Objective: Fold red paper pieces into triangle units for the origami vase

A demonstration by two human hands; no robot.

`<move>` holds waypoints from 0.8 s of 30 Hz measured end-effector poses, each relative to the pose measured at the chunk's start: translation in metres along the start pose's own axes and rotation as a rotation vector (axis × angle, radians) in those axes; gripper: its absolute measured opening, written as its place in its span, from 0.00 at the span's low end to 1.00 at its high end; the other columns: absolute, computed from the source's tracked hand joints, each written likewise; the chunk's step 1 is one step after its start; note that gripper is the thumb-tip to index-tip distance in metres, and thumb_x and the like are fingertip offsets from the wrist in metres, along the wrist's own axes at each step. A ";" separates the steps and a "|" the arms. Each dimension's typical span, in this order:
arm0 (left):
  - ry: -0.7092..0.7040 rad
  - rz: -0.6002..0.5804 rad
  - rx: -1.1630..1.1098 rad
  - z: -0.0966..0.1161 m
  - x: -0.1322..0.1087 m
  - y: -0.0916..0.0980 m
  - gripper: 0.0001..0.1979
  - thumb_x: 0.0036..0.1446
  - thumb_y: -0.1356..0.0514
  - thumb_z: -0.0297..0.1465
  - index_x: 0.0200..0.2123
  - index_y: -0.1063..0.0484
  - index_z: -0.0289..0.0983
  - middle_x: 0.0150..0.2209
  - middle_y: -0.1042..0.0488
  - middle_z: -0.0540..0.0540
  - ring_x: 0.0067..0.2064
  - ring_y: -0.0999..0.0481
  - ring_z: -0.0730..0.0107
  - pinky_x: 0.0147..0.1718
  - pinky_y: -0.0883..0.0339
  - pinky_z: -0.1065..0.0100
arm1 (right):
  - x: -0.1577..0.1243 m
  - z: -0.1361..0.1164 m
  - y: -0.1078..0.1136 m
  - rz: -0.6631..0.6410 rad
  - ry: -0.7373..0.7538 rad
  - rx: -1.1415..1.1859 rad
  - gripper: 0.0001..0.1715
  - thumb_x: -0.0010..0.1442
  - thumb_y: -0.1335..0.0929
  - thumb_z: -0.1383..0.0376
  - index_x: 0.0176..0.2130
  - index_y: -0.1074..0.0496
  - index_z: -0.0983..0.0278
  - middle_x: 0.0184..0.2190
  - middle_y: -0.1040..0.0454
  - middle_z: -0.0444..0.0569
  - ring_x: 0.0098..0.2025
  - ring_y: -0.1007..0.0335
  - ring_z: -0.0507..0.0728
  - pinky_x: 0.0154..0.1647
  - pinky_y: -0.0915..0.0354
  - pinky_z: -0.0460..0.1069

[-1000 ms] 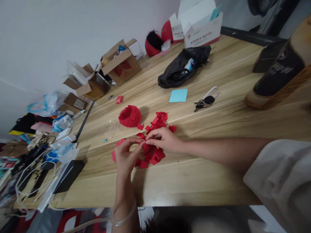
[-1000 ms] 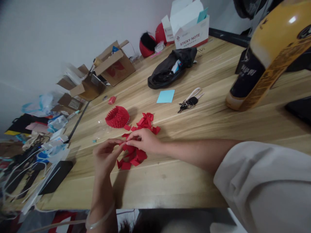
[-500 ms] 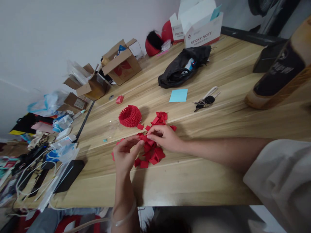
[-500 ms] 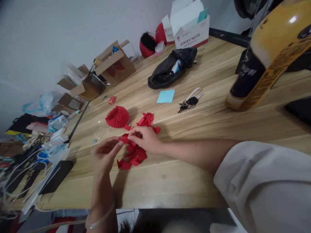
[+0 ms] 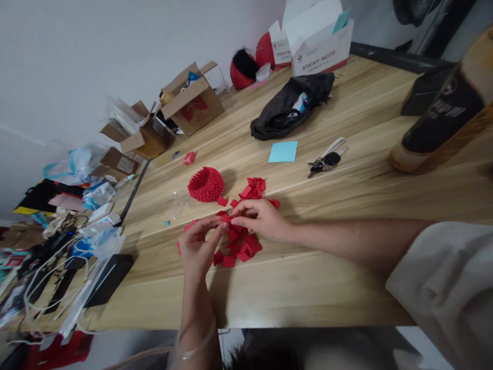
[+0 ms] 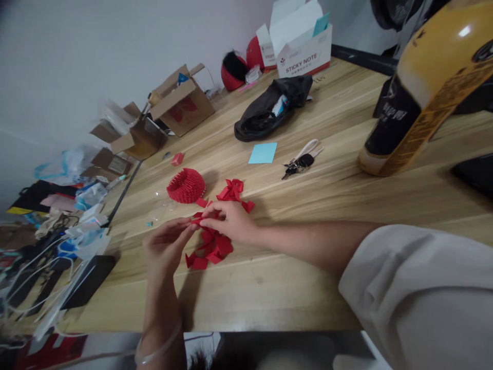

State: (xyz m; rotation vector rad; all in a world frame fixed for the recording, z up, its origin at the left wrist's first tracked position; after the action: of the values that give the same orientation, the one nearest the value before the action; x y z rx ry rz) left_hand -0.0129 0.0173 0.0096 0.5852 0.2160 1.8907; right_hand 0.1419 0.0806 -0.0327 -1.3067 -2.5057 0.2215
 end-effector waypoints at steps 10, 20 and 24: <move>0.002 0.010 0.036 0.000 0.001 0.001 0.10 0.45 0.31 0.30 0.34 0.22 0.36 0.33 0.19 0.45 0.34 0.19 0.68 0.37 0.23 0.70 | 0.000 0.000 -0.001 -0.032 -0.039 -0.050 0.13 0.50 0.26 0.66 0.38 0.24 0.69 0.27 0.25 0.45 0.23 0.37 0.46 0.23 0.42 0.43; -0.030 -0.011 0.044 0.003 0.000 0.000 0.10 0.44 0.30 0.31 0.32 0.23 0.36 0.31 0.19 0.45 0.32 0.19 0.68 0.35 0.23 0.70 | -0.001 0.000 0.000 -0.024 -0.008 0.003 0.06 0.54 0.29 0.67 0.34 0.25 0.68 0.27 0.25 0.45 0.26 0.32 0.49 0.26 0.37 0.44; -0.048 0.001 0.068 0.004 -0.001 0.000 0.10 0.44 0.30 0.31 0.30 0.24 0.35 0.29 0.21 0.46 0.31 0.20 0.69 0.33 0.23 0.71 | 0.001 0.003 -0.001 0.000 -0.016 0.027 0.04 0.54 0.29 0.67 0.30 0.26 0.68 0.26 0.26 0.45 0.25 0.32 0.48 0.27 0.36 0.44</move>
State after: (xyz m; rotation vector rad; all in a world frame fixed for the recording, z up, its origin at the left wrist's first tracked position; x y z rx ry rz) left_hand -0.0106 0.0162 0.0128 0.6764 0.2492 1.8736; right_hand 0.1403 0.0807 -0.0348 -1.3000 -2.5068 0.2664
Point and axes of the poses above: each hand's wrist, its own x-axis towards the middle knuckle, its own y-axis out of the back of the hand, z = x × y, the point moved 2 cm from there along x, towards the middle knuckle
